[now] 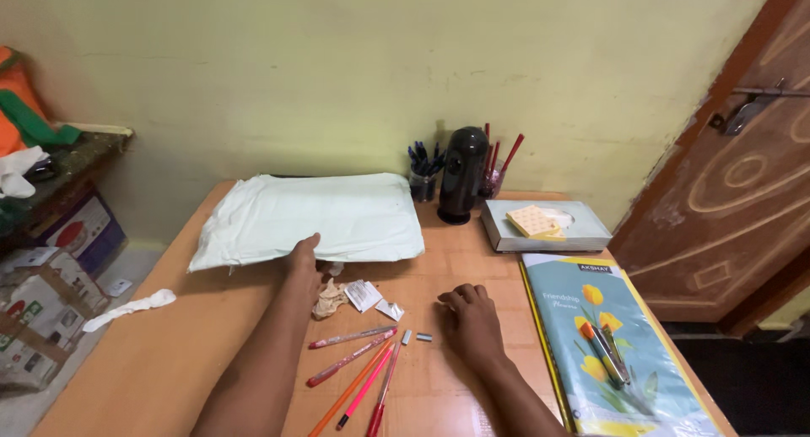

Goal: The person cleans a wooden desk by picking up scraps of paper and used tissues, organizing loose papers and notebooks, and gathering pens and pencils into a group.

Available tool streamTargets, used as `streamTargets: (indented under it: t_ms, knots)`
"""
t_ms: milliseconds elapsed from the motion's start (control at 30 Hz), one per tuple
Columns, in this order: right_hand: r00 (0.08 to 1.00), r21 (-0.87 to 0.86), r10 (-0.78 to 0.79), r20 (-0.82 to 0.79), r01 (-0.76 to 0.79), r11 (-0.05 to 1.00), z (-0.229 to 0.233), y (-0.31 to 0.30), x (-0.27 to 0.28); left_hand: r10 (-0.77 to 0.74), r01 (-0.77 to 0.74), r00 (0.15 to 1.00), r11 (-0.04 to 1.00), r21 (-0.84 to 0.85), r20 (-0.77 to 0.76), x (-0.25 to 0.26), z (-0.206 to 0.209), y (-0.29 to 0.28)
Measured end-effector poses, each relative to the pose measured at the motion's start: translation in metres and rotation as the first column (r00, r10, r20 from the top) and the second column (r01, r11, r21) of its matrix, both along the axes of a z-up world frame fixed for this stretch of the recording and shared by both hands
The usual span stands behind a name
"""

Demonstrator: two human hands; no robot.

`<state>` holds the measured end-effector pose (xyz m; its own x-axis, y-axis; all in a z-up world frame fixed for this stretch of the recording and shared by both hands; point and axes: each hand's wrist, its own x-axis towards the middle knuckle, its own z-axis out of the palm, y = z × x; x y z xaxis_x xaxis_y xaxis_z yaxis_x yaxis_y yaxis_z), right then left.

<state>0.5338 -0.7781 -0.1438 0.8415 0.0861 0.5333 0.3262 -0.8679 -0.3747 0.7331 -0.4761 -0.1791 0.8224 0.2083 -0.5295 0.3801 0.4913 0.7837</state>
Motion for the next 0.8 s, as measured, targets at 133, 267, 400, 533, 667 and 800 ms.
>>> streamTargets:
  t_ms: [133,267,400,533,667,800]
  knots:
    - [1.000,0.033,-0.019,-0.013,0.019,0.999,0.005,0.002,-0.001,0.201,-0.169,0.956,0.972,-0.162,0.212,0.053,-0.034,0.003]
    - [0.999,0.064,0.003,-0.031,-0.001,0.998,0.008,0.002,-0.003,0.185,-0.195,0.973,0.979,0.058,0.137,0.076,-0.033,0.005]
    - [0.999,0.080,-0.013,-0.030,0.015,0.997,0.008,0.001,-0.003,0.277,-0.266,0.953,0.959,-0.096,0.122,0.078,-0.027,-0.006]
    - [0.998,0.090,-0.048,-0.046,0.052,0.995,0.003,-0.002,0.002,0.418,-0.441,0.891,0.890,0.119,0.178,0.080,-0.020,-0.011]
    - [0.998,0.094,-0.052,-0.032,0.055,0.994,-0.004,-0.010,0.007,0.482,-0.544,0.828,0.813,0.205,0.286,0.068,-0.008,-0.009]
    - [0.997,0.106,-0.055,-0.054,0.061,0.992,-0.006,-0.009,0.008,0.415,-0.512,0.795,0.850,0.124,0.442,0.025,0.021,0.001]
